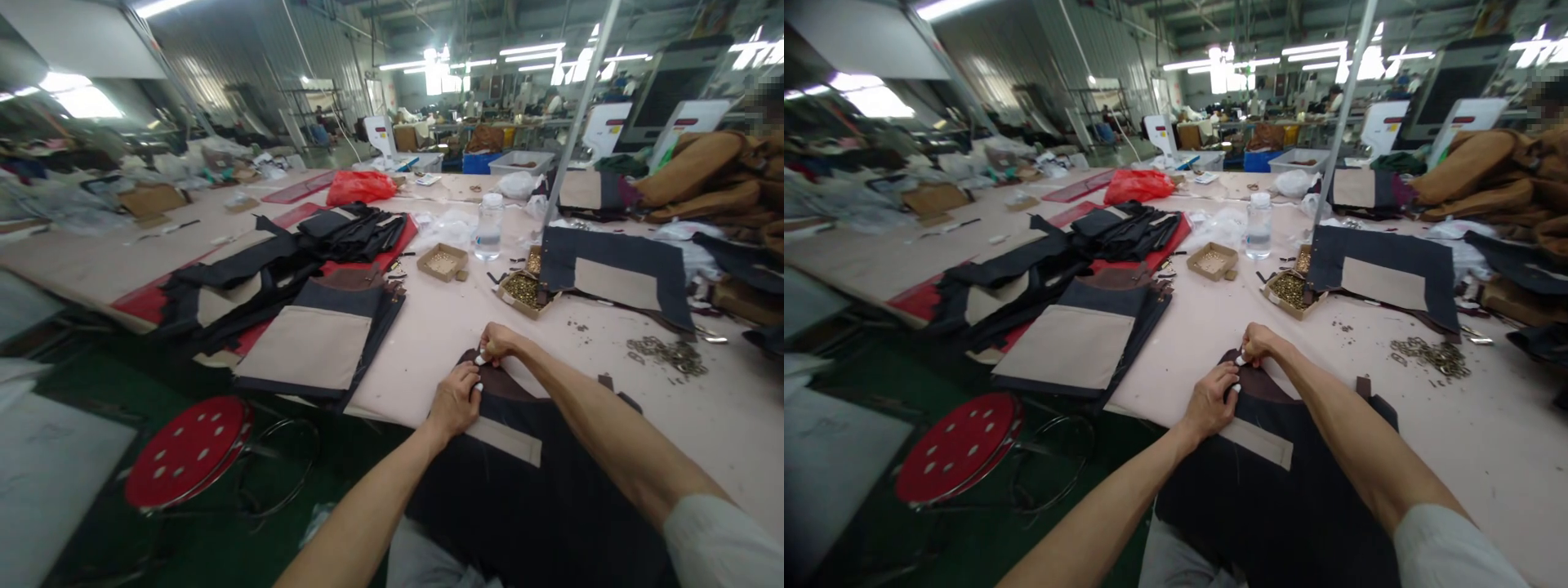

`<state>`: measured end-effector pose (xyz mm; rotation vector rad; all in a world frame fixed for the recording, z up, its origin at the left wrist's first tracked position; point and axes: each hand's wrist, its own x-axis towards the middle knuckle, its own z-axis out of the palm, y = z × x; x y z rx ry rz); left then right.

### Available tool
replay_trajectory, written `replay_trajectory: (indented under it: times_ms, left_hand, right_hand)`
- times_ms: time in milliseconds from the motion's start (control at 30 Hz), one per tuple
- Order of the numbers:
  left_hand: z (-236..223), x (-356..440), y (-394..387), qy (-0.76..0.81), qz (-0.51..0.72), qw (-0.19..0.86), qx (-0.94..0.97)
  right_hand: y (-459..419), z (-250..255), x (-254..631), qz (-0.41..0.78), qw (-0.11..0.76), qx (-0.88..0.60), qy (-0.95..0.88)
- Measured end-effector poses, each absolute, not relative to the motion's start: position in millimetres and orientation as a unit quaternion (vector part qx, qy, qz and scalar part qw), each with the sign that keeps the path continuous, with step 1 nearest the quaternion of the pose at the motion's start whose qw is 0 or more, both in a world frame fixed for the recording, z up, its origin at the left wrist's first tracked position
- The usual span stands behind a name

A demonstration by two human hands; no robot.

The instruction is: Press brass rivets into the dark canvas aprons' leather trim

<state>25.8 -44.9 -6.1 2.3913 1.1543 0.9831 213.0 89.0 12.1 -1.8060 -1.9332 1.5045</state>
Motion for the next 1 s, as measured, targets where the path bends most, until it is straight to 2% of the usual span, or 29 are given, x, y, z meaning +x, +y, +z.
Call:
replay_trajectory:
  times_ms: [133,300,400,500,567,733,1000]
  left_hand:
    - [-6.0,28.3,-41.7,0.405,0.330,0.151,0.839]
    - [0.5,30.0,-36.9,0.403,0.342,0.142,0.837]
    - [-0.4,30.0,-30.1,0.401,0.354,0.130,0.835]
    - [-3.9,30.1,-25.2,0.398,0.361,0.126,0.834]
    - [-5.9,30.1,-23.5,0.400,0.363,0.123,0.833]
    - [-8.0,29.3,-20.0,0.399,0.362,0.116,0.834]
    - [-5.0,35.5,-19.6,0.398,0.364,0.122,0.833]
  right_hand:
    - [95.7,2.1,214.3,0.462,0.040,-0.593,-0.658]
    - [95.3,16.0,218.2,0.476,0.040,-0.582,-0.658]
    - [104.3,26.2,247.2,0.454,0.108,-0.563,-0.682]
    - [112.9,33.4,314.6,0.345,0.212,-0.635,-0.658]
    - [113.4,36.5,371.4,0.276,0.228,-0.696,-0.622]
    - [103.8,27.4,473.1,0.172,0.184,-0.793,-0.554]
    - [112.2,-7.3,491.2,0.151,0.125,-0.786,-0.586]
